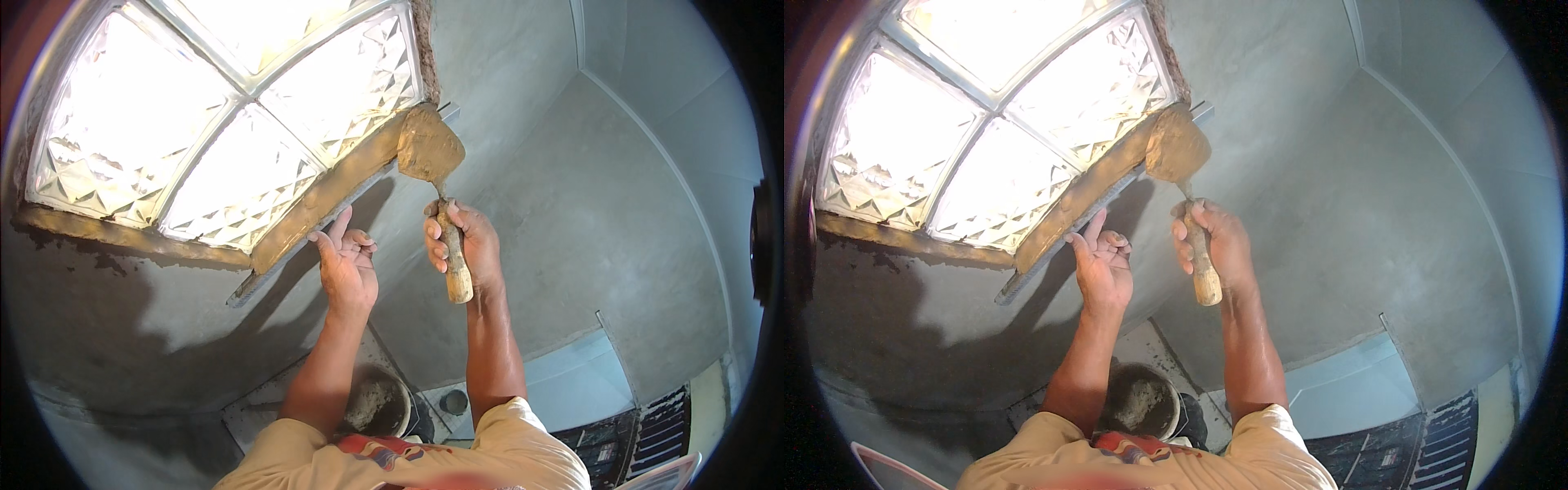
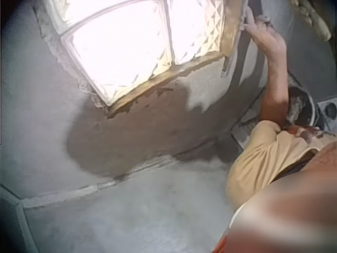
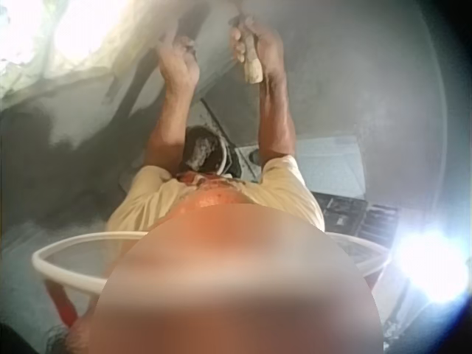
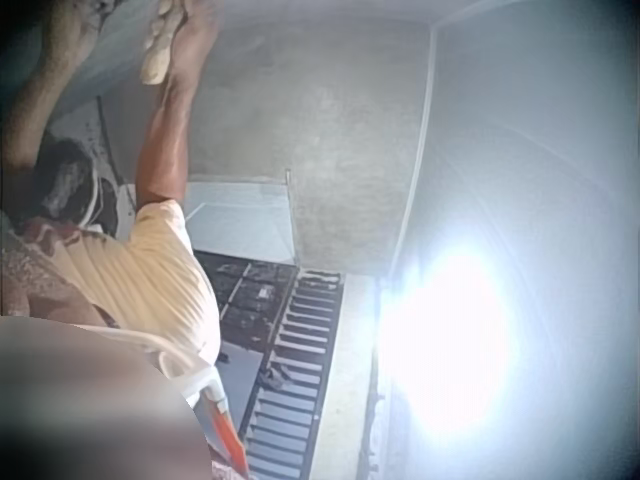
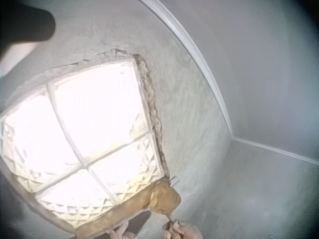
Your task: The person applies cement to the ceiling around a glass block window using a trowel and a straightedge. They repeatedly scoop cement from a bucket, spread it along the window perimeter, and smooth the surface with the straightedge.
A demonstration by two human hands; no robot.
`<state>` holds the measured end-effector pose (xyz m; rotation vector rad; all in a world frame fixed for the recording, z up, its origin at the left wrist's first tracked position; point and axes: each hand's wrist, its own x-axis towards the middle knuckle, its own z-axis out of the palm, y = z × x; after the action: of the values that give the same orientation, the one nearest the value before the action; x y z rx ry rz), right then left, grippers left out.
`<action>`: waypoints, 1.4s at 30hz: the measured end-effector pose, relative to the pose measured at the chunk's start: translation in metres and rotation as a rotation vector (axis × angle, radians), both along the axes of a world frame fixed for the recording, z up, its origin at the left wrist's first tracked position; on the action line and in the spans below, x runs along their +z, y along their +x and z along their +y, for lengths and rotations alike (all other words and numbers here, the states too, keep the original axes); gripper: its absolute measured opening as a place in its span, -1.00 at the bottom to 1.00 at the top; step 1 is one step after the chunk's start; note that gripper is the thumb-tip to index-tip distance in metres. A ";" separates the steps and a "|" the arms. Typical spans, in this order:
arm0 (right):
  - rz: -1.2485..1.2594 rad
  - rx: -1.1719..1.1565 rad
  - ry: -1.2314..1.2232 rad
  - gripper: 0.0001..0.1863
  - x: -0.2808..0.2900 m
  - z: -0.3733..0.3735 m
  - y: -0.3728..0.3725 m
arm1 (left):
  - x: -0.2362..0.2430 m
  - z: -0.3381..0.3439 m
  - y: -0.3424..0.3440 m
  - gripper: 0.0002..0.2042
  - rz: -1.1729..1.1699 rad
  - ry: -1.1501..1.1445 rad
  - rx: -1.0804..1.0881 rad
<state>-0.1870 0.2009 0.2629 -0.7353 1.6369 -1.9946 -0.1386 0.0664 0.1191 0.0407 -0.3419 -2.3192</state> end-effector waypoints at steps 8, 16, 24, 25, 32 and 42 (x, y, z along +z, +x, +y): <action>-0.042 -0.024 -0.084 -0.64 -0.003 0.008 0.007 | 0.001 0.000 0.000 -0.06 0.010 0.017 -0.011; 0.030 -0.005 -0.046 -0.63 -0.003 0.015 0.025 | 0.003 0.000 0.004 -0.05 -0.003 0.037 -0.018; -0.036 -0.030 -0.117 -0.60 0.000 0.009 0.006 | 0.003 -0.001 0.001 -0.05 0.033 0.029 -0.022; -0.024 -0.016 -0.134 -0.59 -0.004 0.016 0.010 | 0.003 -0.001 0.001 -0.05 0.017 0.025 -0.020; -0.092 0.102 -0.223 -0.60 -0.012 0.020 0.015 | 0.002 -0.001 0.001 -0.03 -0.018 0.022 0.001; -0.362 0.271 -0.214 -0.54 -0.076 0.044 0.062 | 0.002 0.000 -0.008 -0.06 -0.058 0.013 0.006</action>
<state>-0.1248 0.2451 0.1871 -0.5899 1.0709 -1.9816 -0.1464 0.0659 0.1208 0.1149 -0.3559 -2.3176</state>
